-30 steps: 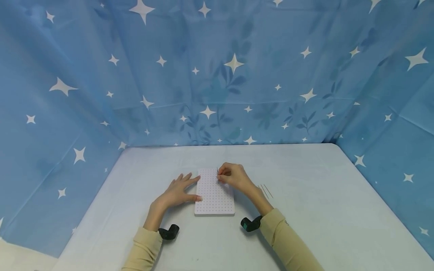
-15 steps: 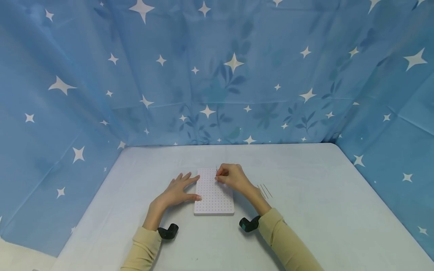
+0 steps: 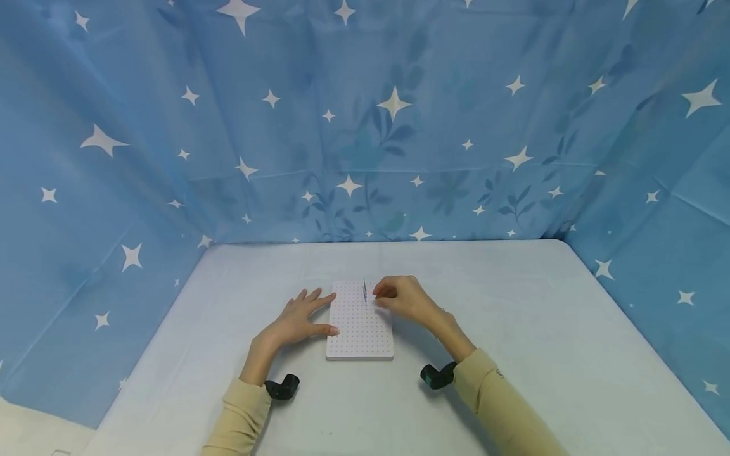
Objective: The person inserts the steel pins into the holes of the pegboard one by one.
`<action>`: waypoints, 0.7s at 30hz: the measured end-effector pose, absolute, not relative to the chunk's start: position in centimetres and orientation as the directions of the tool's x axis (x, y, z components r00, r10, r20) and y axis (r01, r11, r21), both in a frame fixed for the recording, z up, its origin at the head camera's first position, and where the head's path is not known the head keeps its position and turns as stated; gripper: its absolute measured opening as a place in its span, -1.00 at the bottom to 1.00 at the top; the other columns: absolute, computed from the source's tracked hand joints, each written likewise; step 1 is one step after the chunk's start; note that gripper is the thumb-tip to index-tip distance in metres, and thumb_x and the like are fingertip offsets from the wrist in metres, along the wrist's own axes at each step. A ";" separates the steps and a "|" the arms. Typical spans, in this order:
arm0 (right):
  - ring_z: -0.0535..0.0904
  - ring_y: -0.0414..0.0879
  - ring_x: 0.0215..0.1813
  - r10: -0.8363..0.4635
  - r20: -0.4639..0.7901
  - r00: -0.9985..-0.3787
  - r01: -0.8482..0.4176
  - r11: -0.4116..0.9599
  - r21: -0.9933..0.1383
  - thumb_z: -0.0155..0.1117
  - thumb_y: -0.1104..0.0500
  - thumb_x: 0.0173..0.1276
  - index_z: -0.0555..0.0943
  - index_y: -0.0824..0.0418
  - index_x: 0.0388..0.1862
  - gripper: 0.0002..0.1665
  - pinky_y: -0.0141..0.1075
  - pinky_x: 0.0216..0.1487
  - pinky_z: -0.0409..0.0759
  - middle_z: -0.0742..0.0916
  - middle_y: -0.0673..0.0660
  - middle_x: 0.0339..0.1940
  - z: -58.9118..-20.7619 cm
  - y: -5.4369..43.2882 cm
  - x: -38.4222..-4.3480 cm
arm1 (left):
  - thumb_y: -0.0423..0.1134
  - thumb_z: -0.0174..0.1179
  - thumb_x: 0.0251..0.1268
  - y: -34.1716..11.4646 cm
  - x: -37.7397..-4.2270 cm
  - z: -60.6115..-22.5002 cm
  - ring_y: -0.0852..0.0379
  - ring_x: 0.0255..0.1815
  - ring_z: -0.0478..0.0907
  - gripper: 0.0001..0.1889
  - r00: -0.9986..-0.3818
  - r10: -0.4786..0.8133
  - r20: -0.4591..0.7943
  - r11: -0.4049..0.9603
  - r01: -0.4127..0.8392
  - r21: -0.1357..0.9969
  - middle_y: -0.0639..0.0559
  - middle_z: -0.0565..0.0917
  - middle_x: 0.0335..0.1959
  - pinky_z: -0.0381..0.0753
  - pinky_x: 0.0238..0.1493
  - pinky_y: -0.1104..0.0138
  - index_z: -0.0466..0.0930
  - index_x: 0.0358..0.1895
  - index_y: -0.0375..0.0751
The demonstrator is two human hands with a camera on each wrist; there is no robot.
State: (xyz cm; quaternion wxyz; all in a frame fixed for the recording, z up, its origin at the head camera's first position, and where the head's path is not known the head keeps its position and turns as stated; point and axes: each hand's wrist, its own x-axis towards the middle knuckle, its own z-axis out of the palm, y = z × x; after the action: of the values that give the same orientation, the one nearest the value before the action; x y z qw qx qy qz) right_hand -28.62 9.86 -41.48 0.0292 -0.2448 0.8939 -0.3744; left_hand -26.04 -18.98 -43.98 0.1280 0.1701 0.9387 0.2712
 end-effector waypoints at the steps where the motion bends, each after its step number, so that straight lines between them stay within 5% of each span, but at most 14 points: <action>1: 0.75 -0.08 -0.14 -0.473 0.129 -0.872 -0.427 0.605 -0.672 0.41 0.32 0.37 0.75 0.28 -0.11 -0.86 -0.21 -0.05 0.75 0.82 0.09 -0.20 -41.4 10.3 -28.5 | 0.23 0.41 0.22 -19.0 -26.0 -44.0 -0.48 0.66 -0.19 -0.06 -0.909 0.388 -0.150 0.795 0.248 0.553 -0.33 0.08 0.66 -0.21 0.58 -0.36 0.26 0.61 -0.01; 21: 0.55 -0.20 -0.33 -0.503 -0.026 -0.864 -0.399 0.715 -0.575 0.43 0.31 0.34 0.75 0.25 -0.04 -0.78 -0.36 -0.30 0.56 0.76 0.01 -0.29 -40.7 17.9 -26.9 | 0.23 0.37 0.26 -19.2 -26.2 -44.0 -0.49 0.67 -0.25 -0.07 -0.899 0.410 -0.154 0.780 0.259 0.570 -0.34 0.04 0.67 -0.25 0.57 -0.39 0.22 0.63 -0.01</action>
State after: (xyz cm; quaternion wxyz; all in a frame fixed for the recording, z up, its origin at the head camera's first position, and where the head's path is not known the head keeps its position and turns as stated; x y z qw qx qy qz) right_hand -26.93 17.90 -40.68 0.0905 -0.2447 0.9215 -0.2877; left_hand -26.21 -19.20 -43.98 0.1360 0.1792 0.9335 0.2791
